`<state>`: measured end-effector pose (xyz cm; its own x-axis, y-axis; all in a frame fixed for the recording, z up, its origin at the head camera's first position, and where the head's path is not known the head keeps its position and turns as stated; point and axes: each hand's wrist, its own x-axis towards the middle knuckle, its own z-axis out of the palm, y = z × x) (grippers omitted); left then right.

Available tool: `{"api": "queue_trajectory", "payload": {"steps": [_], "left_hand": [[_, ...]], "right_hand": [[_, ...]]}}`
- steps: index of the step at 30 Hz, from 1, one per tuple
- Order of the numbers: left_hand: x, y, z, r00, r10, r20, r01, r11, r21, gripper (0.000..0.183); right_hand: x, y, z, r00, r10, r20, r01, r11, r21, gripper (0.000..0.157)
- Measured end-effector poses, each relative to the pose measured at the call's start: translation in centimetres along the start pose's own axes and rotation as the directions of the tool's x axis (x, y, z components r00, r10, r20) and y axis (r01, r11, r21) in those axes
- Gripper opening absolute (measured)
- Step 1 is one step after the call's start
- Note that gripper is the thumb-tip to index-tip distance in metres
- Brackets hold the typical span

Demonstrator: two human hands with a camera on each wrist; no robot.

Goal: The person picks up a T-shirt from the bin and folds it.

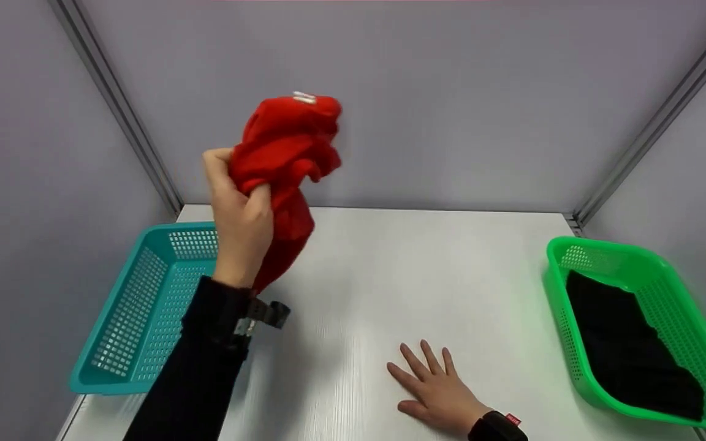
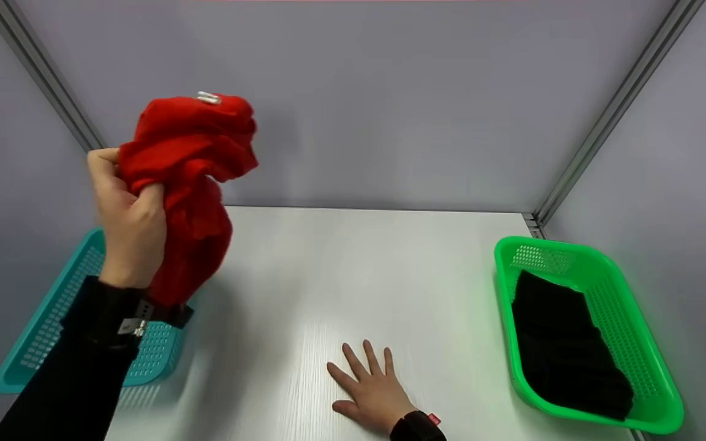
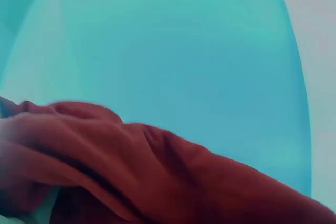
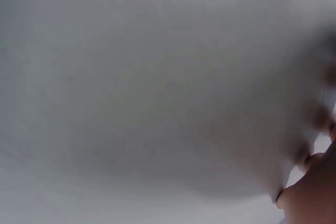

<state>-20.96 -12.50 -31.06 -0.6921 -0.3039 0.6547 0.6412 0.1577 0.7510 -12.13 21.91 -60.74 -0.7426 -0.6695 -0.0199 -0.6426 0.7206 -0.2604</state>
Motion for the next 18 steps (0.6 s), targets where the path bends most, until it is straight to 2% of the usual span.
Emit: {"api": "queue_trajectory", "payload": {"steps": [3,6,10,13,15,16,17,18], "left_hand": [[-1.6,-0.2,2.4,0.994,-0.017,0.106,0.023,0.998,-0.054,0.026],[-4.0,-1.6,4.3,0.977,-0.080,0.200,0.084,0.996,-0.010,0.027],[-7.8,-4.6,6.0,0.936,-0.171,0.307,0.152,0.985,0.086,0.032],[-10.7,-6.8,6.6,0.905,-0.198,0.377,0.138,0.974,0.179,0.035],[-12.8,-8.2,6.6,0.880,-0.201,0.430,0.099,0.964,0.247,0.035],[-13.9,-8.7,6.6,0.866,-0.195,0.461,0.066,0.957,0.282,0.036],[-15.0,-9.2,6.5,0.848,-0.190,0.496,0.027,0.948,0.317,0.037],[-16.1,-9.7,6.4,0.826,-0.183,0.534,-0.021,0.936,0.352,0.037]], "right_hand": [[0.0,0.0,-0.1,1.000,0.013,0.019,-0.013,1.000,0.008,0.065],[0.0,0.1,-0.1,0.998,0.035,0.052,-0.037,0.999,0.027,0.066],[0.3,0.2,-0.4,0.992,0.074,0.099,-0.084,0.991,0.105,0.065],[0.8,0.3,-1.1,0.989,0.102,0.106,-0.123,0.968,0.217,0.065],[1.1,0.3,-1.7,0.987,0.130,0.096,-0.155,0.925,0.347,0.065],[1.2,0.3,-2.1,0.983,0.154,0.102,-0.183,0.882,0.434,0.065],[1.4,0.3,-2.6,0.975,0.186,0.120,-0.222,0.815,0.535,0.066],[1.5,0.3,-3.0,0.965,0.219,0.143,-0.259,0.724,0.639,0.068]]}}
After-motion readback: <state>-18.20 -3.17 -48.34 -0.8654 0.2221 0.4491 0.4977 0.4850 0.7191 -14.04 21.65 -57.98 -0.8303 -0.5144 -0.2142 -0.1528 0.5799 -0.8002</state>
